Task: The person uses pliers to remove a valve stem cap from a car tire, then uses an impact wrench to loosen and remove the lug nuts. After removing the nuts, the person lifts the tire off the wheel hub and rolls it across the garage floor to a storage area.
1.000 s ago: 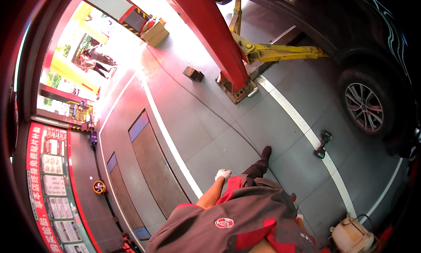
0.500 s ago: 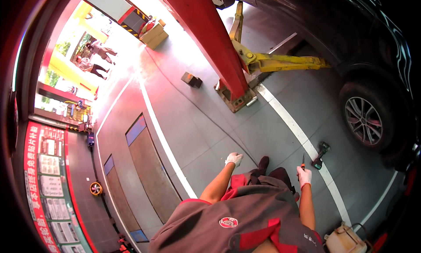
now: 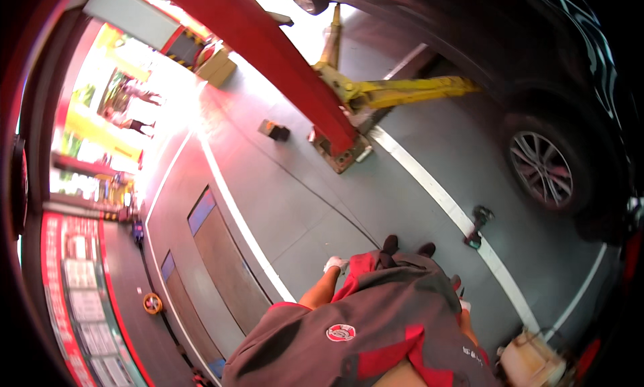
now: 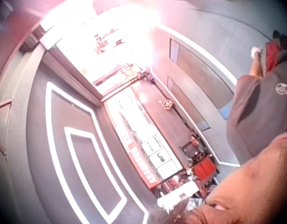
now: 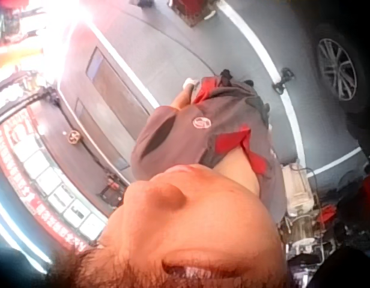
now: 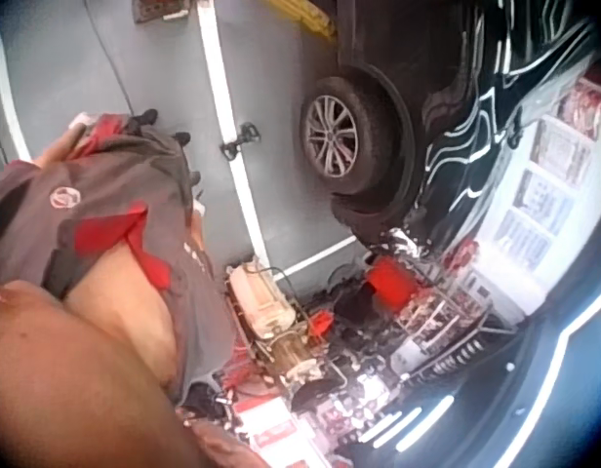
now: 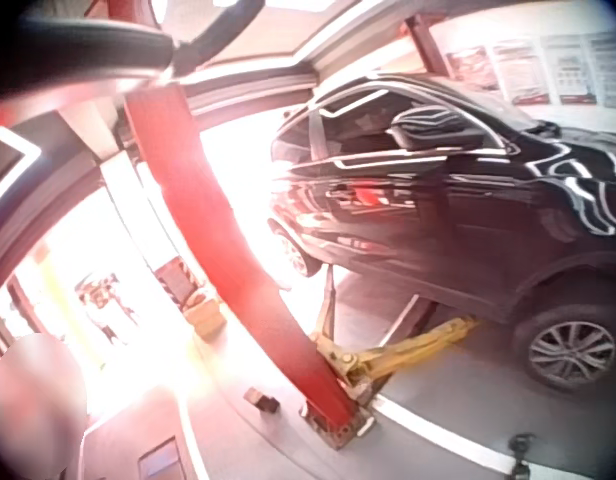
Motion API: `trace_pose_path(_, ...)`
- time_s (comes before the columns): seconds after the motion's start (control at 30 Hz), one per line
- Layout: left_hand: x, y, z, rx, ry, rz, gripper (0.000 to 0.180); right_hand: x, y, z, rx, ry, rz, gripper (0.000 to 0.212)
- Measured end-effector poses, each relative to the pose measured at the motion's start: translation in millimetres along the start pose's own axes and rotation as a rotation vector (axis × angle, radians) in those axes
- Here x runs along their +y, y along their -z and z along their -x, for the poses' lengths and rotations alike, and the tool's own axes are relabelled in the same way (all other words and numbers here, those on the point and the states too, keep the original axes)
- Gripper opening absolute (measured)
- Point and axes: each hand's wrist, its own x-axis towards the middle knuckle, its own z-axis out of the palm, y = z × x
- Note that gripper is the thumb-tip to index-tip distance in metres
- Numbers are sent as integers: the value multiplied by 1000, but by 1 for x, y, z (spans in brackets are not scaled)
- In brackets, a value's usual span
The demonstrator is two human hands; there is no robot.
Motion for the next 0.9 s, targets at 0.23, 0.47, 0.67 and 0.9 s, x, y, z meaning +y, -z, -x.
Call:
trace_pose_path(0.23,77,-17,-64,-114,-546,30,32,-59,56,59,102,-215,-419,44)
trace_pose_path(0.47,247,-8,13,-155,-745,9,25,-134,90,42,164,-100,-520,42)
trace_pose_path(0.67,315,-34,40,-139,-978,-146,26,-137,88,46,270,-70,-622,46)
trace_pose_path(0.9,379,-59,24,-156,-1068,-388,27,-35,2,6,169,-548,-771,35)
